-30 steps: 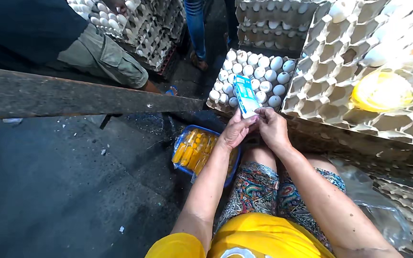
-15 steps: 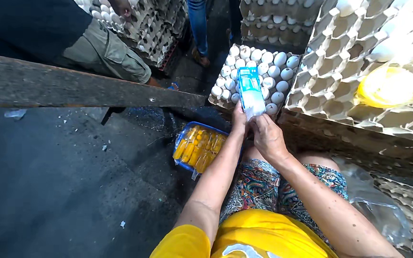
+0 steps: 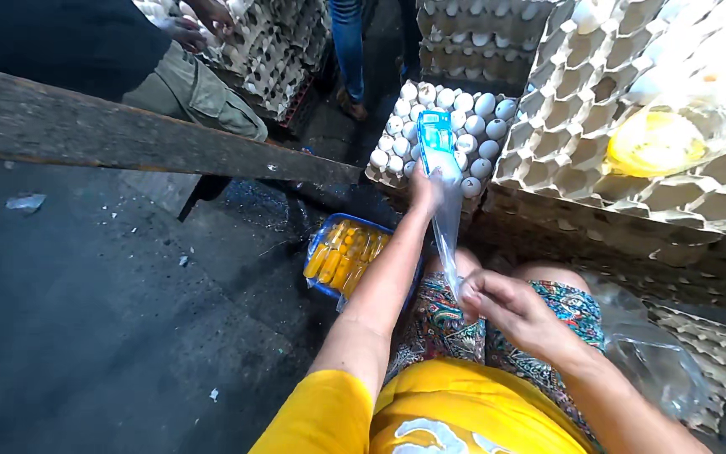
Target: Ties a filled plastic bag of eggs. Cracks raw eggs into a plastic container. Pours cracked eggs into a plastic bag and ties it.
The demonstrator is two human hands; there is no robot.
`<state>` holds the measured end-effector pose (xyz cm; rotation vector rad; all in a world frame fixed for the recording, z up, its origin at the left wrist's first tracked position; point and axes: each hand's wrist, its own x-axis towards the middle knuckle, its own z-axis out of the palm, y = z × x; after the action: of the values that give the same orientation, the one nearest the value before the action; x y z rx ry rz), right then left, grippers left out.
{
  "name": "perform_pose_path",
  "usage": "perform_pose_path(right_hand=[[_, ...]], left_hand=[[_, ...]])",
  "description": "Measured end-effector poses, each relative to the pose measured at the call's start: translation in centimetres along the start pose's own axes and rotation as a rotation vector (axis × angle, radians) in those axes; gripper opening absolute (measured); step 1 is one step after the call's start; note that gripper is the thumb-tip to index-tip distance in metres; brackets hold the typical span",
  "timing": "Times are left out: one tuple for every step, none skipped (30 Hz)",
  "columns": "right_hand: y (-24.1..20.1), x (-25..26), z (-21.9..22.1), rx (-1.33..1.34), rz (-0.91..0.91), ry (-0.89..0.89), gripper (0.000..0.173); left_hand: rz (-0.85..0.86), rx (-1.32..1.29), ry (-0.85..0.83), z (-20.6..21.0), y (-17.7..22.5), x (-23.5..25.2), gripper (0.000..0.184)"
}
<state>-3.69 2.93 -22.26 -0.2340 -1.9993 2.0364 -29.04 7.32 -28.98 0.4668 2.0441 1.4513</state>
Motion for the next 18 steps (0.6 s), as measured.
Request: perform_pose_path(right_hand=[[-0.7, -1.3, -0.2, 0.11, 0.001, -0.061, 0.02], [-1.2, -2.7, -0.4, 0.199, -0.008, -0.107, 0.019], [-1.6, -4.0, -0.7, 0.266, -0.023, -0.129, 0.019], [-1.8, -5.3, -1.0, 0.324, -0.043, -0.134, 0.018], [-1.9, -6.6, -1.4, 0.373, -0.056, -0.123, 0.018], [-2.0, -7.9, -1.9, 0.419, -0.059, -0.1, 0.017], [-2.0, -9.0, -2.3, 0.466, -0.056, -0.075, 0.017], [-1.8, -10.2, -2.7, 0.509, -0.041, -0.05, 0.017], [-1.4, -11.4, -3.0, 0.546, -0.022, -0.02, 0.018], [-1.0, -12.5, -3.1, 0.569, 0.002, 0.014, 0.017], [-0.6, -13.5, -3.1, 0.576, 0.03, 0.05, 0.017], [-0.2, -14.5, -3.1, 0.575, 0.064, 0.087, 0.016], [0.1, -15.4, -3.1, 0.567, 0.104, 0.12, 0.014], [0.5, -16.2, -3.0, 0.56, 0.141, 0.153, 0.013], [0.9, -16.9, -3.0, 0.559, 0.175, 0.191, 0.012], [1.2, -17.6, -2.8, 0.559, 0.21, 0.24, 0.01], [1.6, -18.1, -2.7, 0.558, 0.242, 0.298, 0.009], [1.8, -18.5, -2.6, 0.555, 0.27, 0.357, 0.008]], left_hand=[[-0.002, -0.003, -0.006, 0.2, -0.2, 0.4, 0.058], [0.01, 0.014, -0.013, 0.2, -0.3, 0.5, 0.063], [0.041, 0.085, -0.014, 0.1, -0.3, 0.5, 0.068], [0.084, 0.199, -0.006, -0.2, -0.4, 0.4, 0.075], [0.115, 0.31, 0.012, -0.6, -0.5, 0.0, 0.081], [0.149, 0.395, 0.035, -0.9, -0.5, -0.4, 0.086], [0.175, 0.46, 0.049, -1.2, -0.4, -0.7, 0.089], [0.189, 0.526, 0.049, -1.4, -0.2, -1.0, 0.092], [0.199, 0.592, 0.034, -1.6, -0.1, -1.3, 0.093], [0.206, 0.65, 0.008, -1.9, 0.0, -1.5, 0.093], [0.218, 0.699, -0.016, -2.0, 0.1, -1.6, 0.094], [0.227, 0.738, -0.04, -2.1, 0.3, -1.6, 0.094], [0.231, 0.769, -0.072, -2.3, 0.4, -1.7, 0.094], [0.233, 0.784, -0.103, -2.4, 0.5, -2.0, 0.096], [0.24, 0.79, -0.123, -2.6, 0.6, -2.2, 0.1], [0.245, 0.797, -0.134, -2.8, 0.5, -2.6, 0.104], [0.255, 0.799, -0.131, -3.0, 0.6, -3.3, 0.106], [0.271, 0.797, -0.108, -3.2, 0.8, -4.2, 0.104]])
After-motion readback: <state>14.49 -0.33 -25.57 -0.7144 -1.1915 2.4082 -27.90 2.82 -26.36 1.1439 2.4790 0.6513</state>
